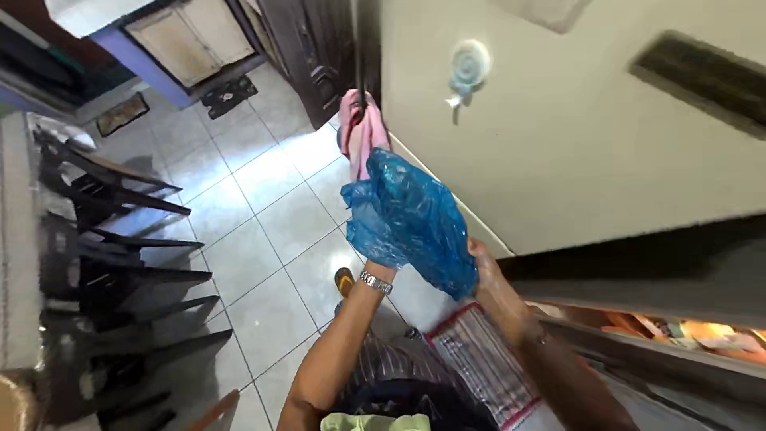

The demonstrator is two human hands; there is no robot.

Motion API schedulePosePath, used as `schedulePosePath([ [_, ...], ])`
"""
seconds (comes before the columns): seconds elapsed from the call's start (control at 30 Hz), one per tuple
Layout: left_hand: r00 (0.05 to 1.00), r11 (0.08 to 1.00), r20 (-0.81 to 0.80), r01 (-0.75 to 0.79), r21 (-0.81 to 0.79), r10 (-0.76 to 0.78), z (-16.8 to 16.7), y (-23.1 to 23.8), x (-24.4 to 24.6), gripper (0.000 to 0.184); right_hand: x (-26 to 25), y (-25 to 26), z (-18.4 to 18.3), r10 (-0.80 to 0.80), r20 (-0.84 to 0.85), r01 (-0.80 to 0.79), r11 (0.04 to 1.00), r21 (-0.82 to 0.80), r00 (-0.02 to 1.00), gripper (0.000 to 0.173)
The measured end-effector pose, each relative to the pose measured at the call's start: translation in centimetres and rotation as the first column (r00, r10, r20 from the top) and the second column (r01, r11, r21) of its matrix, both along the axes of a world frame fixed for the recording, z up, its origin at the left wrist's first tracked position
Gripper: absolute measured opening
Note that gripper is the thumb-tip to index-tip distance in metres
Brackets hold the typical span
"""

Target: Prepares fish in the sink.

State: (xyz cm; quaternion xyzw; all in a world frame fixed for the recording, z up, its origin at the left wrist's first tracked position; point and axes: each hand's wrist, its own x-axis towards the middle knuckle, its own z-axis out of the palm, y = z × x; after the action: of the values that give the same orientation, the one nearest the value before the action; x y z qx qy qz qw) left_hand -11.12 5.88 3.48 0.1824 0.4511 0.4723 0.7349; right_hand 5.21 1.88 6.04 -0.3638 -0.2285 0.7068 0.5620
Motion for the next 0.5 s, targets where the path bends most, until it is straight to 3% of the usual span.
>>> schedulePosePath([
  [0.1,0.989,0.99,0.116,-0.099,0.097,0.088,0.0,6.4,-4.2,0.027,-4.8,8.3,-2.4,0.219,-0.242,-0.214,0.976,0.048,0.945,0.073],
  [0.17,0.951,0.988,0.28,-0.15,0.032,0.135,0.0,11.9,-7.5,0.032,-8.2,13.9,-2.6,0.334,-0.375,-0.292,0.942,0.166,0.865,0.067],
  [0.3,0.811,0.949,0.504,-0.193,-0.25,0.298,1.9,23.6,-13.9,0.048,-14.8,24.4,-1.2,0.341,-0.407,-0.273,0.937,0.216,0.848,0.064],
  [0.5,0.783,0.944,0.53,-0.242,-0.224,0.326,5.1,37.8,-21.1,0.047,-22.5,38.9,-1.1,0.327,-0.466,-0.21,0.935,0.284,0.822,0.06],
])
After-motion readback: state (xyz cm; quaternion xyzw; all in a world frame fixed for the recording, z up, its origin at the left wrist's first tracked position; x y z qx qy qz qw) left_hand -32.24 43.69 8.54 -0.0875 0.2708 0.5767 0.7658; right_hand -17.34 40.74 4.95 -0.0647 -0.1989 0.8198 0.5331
